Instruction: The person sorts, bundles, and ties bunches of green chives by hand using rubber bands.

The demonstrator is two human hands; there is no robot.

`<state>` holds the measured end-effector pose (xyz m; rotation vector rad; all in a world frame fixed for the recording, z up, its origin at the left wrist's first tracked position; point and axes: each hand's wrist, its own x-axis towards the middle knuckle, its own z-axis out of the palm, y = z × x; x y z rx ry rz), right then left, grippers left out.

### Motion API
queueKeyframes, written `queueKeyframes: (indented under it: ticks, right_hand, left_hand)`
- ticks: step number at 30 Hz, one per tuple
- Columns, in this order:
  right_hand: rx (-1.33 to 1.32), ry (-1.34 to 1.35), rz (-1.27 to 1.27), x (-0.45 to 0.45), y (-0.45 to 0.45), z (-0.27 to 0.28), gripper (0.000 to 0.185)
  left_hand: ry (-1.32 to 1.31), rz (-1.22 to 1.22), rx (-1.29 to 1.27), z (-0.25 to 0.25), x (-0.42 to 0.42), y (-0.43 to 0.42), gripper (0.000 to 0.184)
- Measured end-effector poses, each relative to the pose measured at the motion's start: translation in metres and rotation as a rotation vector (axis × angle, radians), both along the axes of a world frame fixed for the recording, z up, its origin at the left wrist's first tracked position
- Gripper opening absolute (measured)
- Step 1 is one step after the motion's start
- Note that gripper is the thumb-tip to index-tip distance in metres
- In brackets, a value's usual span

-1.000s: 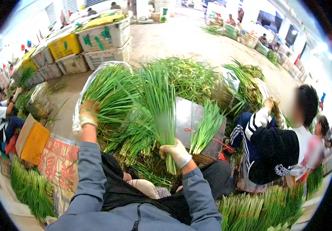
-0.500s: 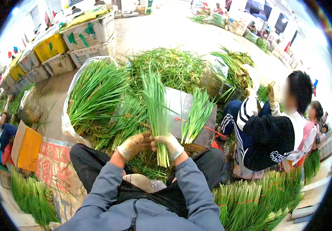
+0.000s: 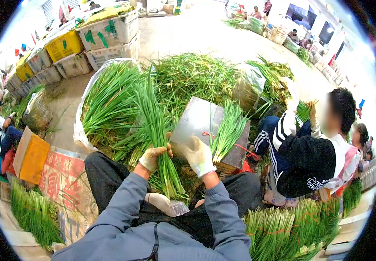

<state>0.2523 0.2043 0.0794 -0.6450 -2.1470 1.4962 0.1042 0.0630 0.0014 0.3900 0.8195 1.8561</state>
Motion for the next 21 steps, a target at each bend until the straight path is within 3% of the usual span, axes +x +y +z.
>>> queueKeyframes:
  ticks: [3,7,9,11,12,13,15,16,17,21]
  right_hand:
    - [0.288,0.151,0.036,-0.03,-0.013,0.004,0.03]
    - [0.594,0.032,-0.009,-0.073,-0.009,0.009,0.03]
    - [0.705,0.021,-0.004,-0.088,0.007,-0.011,0.03]
    - [0.546,0.056,0.141,-0.096,0.03,-0.027,0.031]
    - [0.265,0.137,0.108,-0.086,0.02,-0.012,0.025]
    - [-0.091,0.039,0.078,-0.078,0.012,0.004,0.018]
    - [-0.506,0.23,0.152,-0.059,0.008,0.012,0.017]
    - [-0.621,0.336,0.203,-0.049,0.004,0.016,0.017]
    - [-0.567,0.429,0.203,-0.045,0.005,0.005,0.018]
    - [-1.097,0.831,0.207,0.015,0.001,0.037,0.021]
  left_hand:
    - [0.114,-0.099,-0.069,-0.017,-0.006,0.003,0.068]
    - [0.31,0.017,-0.083,-0.005,0.006,0.0,0.044]
    - [0.287,-0.002,-0.081,-0.018,0.006,-0.003,0.045]
    - [0.318,-0.021,-0.07,-0.008,0.007,-0.009,0.047]
    - [0.176,-0.043,0.032,-0.005,0.008,-0.014,0.057]
    - [0.159,-0.035,0.032,-0.013,0.006,-0.016,0.057]
    - [-0.025,-0.081,0.099,-0.029,-0.003,-0.016,0.077]
    - [-0.09,-0.039,0.105,-0.031,-0.004,-0.014,0.071]
    - [-0.103,-0.041,0.096,-0.027,-0.007,-0.011,0.071]
    - [-0.091,0.226,-0.078,-0.032,-0.029,0.001,0.053]
